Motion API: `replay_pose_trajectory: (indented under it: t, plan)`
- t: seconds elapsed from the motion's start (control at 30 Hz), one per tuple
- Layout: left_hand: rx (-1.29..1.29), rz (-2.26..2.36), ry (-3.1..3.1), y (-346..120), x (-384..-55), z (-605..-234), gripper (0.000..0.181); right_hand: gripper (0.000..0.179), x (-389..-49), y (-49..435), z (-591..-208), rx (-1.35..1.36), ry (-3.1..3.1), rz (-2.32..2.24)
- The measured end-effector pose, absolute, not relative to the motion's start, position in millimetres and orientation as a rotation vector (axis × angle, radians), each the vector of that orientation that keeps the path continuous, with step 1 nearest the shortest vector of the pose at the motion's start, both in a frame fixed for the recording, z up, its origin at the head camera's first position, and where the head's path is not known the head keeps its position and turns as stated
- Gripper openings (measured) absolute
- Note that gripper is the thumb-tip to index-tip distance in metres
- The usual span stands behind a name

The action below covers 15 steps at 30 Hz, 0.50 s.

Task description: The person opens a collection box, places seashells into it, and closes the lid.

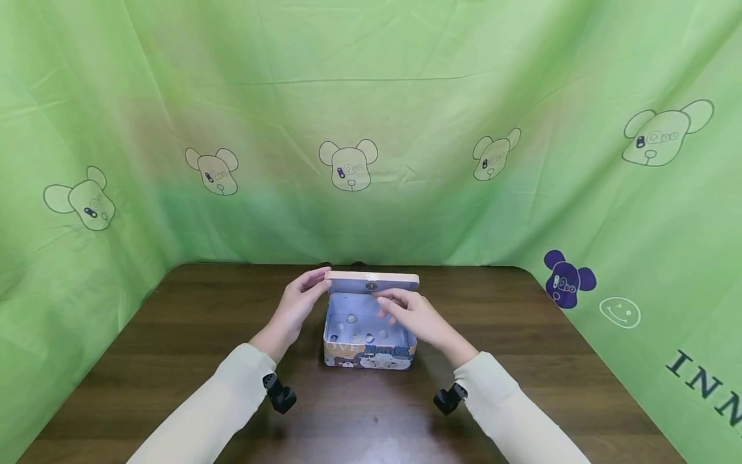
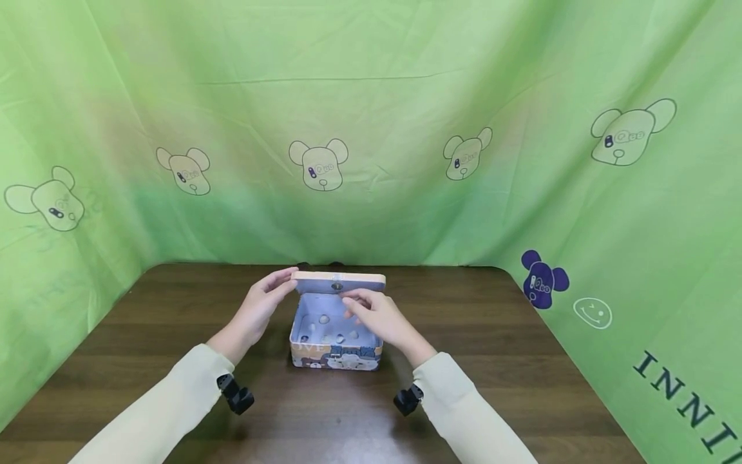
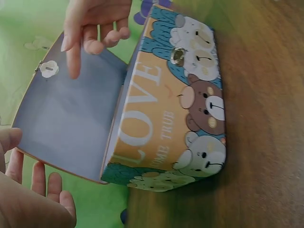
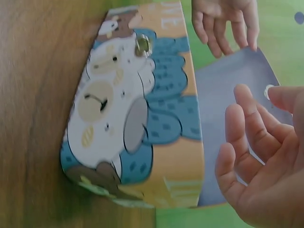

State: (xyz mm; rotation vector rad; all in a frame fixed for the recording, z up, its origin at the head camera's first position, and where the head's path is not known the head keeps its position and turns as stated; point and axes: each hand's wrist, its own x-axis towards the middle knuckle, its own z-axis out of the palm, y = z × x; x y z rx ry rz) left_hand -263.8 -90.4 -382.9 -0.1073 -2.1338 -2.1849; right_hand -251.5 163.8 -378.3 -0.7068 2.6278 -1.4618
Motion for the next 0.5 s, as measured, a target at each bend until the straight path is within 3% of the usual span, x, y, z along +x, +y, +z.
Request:
replay_pose_trajectory:
  t: [0.5]
  plan:
    - [-0.173, -2.129, -2.273, -102, -244, -395, 0.042, 0.031, -237, 150, -384, -0.805, 2.539, -1.509]
